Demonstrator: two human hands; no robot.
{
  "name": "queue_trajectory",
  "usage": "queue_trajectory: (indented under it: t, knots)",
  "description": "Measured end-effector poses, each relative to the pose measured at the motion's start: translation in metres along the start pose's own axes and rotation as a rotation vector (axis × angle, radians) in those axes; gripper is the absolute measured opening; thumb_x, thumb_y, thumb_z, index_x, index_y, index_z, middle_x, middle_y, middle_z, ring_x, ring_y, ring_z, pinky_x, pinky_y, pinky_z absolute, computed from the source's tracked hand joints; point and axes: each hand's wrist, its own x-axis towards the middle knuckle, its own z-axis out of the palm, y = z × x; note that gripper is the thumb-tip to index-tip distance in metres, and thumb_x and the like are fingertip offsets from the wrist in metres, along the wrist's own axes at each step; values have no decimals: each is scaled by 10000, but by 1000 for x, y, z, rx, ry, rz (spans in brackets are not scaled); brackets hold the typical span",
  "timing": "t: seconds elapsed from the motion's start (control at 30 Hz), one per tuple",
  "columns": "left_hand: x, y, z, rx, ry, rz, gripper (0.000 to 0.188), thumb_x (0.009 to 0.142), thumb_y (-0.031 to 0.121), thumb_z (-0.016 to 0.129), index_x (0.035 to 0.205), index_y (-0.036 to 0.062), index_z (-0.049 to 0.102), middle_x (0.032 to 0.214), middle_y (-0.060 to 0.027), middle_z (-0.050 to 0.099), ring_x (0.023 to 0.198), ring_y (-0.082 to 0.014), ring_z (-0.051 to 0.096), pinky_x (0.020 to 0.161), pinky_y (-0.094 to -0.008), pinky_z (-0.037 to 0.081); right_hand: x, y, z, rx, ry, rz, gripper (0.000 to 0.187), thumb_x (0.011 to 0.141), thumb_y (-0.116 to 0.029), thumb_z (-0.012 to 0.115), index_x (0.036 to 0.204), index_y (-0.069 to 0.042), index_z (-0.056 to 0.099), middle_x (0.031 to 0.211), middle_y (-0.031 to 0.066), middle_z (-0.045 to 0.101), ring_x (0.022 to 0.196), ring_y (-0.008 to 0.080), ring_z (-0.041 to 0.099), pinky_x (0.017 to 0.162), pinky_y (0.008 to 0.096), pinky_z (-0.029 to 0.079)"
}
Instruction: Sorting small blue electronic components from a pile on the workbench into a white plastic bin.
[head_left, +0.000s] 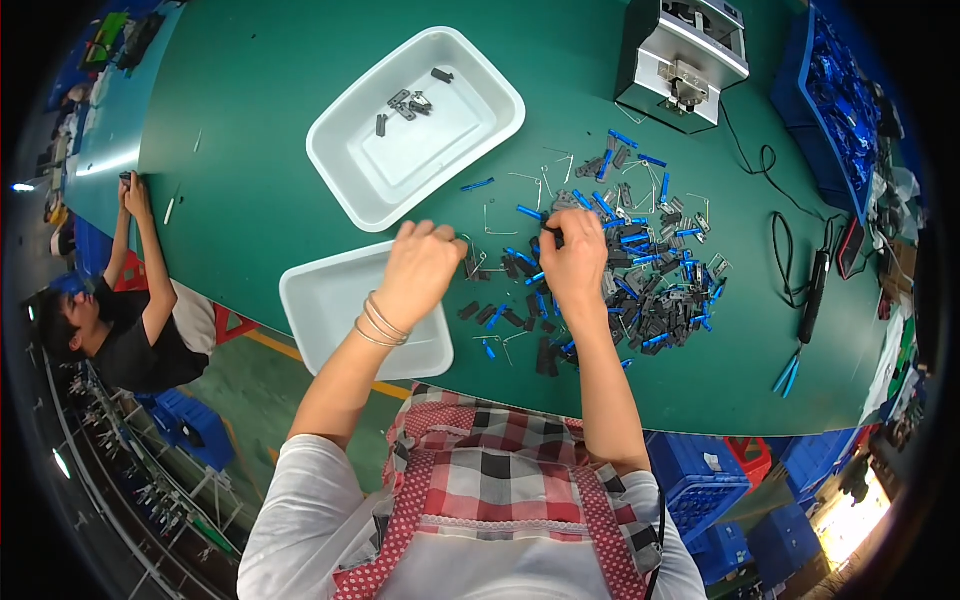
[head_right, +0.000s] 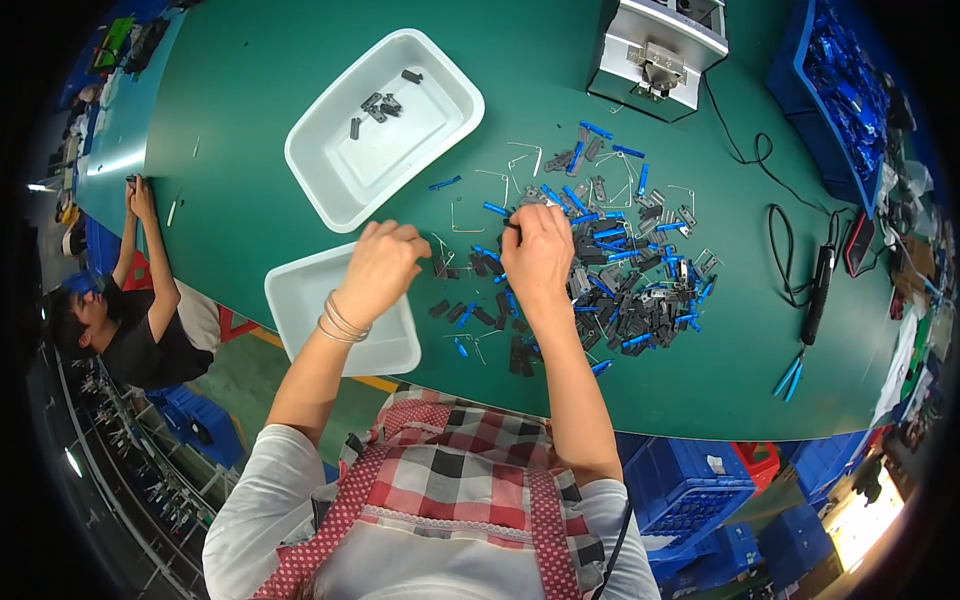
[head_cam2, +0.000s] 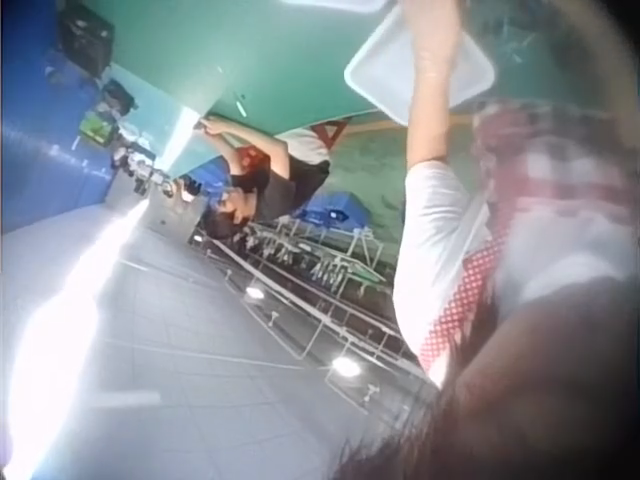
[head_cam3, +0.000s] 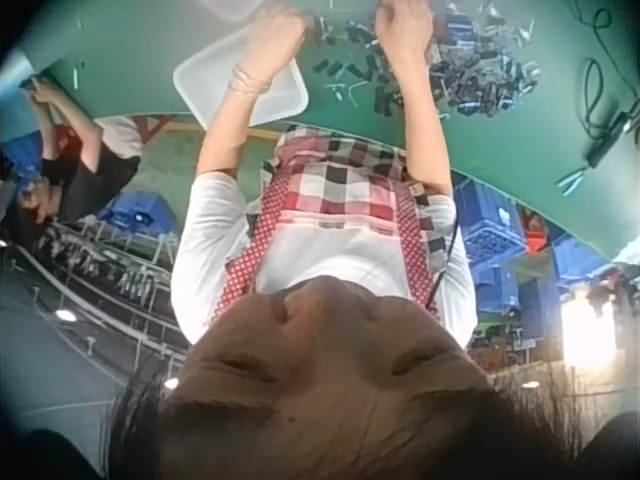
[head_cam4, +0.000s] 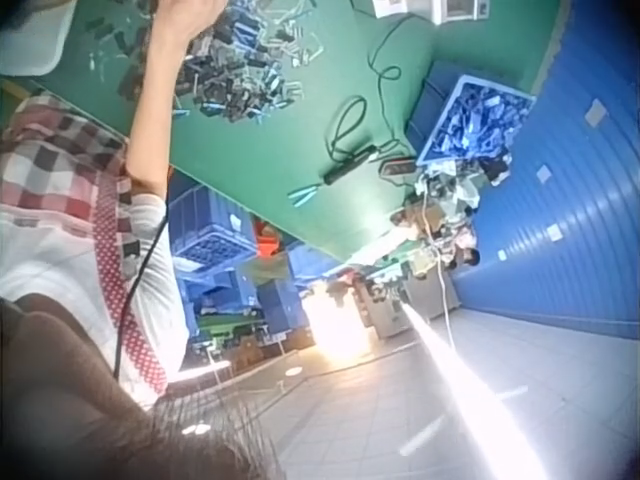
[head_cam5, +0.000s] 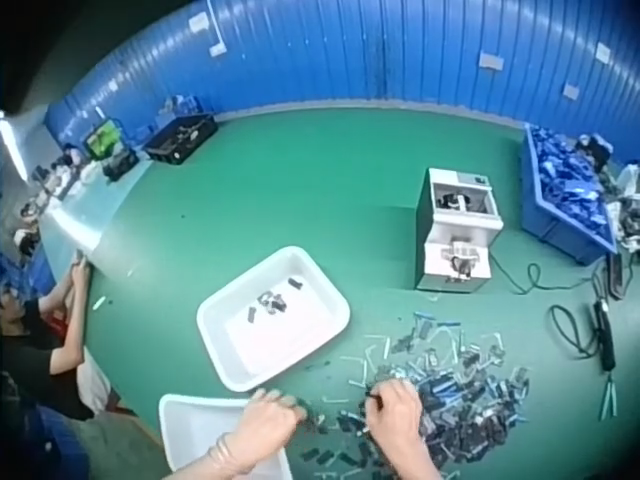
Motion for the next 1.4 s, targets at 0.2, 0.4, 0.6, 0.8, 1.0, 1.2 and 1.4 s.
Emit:
queue_trajectory:
  t: [0.2,0.4,0.6,0.8,1.0,1.2,1.4]
  knots:
    - [3,10,11,60,60,170,175,660,89,765,831,115,739,900,-42,555,923,-241,527,794,-363,439,-4,-9,-19,220,167,162,146,736,68,696,818,2,596,877,112,647,782,250,654,699,334,535]
    - [8,4,10,-321,163,201,70,788,88,721,847,58,699,907,-63,583,891,-254,562,780,-357,474,-8,-23,-24,882,140,551,128,831,86,687,868,23,582,922,63,637,816,94,623,727,229,527]
    - [4,8,-6,-842,272,-118,138,921,68,631,1044,5,633,804,-133,679,668,-254,692,601,-347,530,53,-73,6,1048,-147,438,397,813,-17,762,1162,40,581,1135,143,654,930,170,658,823,290,542]
    - [11,-29,-41,-328,698,-218,286,857,100,719,1122,18,646,935,-136,698,808,-272,692,710,-342,548,24,-52,-17,434,-59,392,221,789,-71,738,981,-12,647,836,103,632,818,256,622,767,409,488]
    - [-5,17,14,-312,176,7,229,733,70,762,937,24,668,923,-109,642,877,-321,627,747,-414,529,-40,-41,-11,-172,-210,-60,267,702,-145,806,893,-37,654,912,84,571,906,289,522,776,414,372]
    - [-2,30,37,-224,124,-54,208,719,46,754,907,28,667,915,-116,627,875,-327,625,737,-420,535,-57,-20,-9,-157,-150,-66,222,736,-81,756,908,-30,624,915,89,566,901,291,520,797,429,368]
    - [-4,28,33,-310,192,-137,216,761,6,681,976,-4,666,937,-161,624,855,-345,652,709,-432,546,-59,-12,-20,-115,-95,-119,162,752,-23,722,871,-47,615,875,76,612,873,273,553,804,420,386]
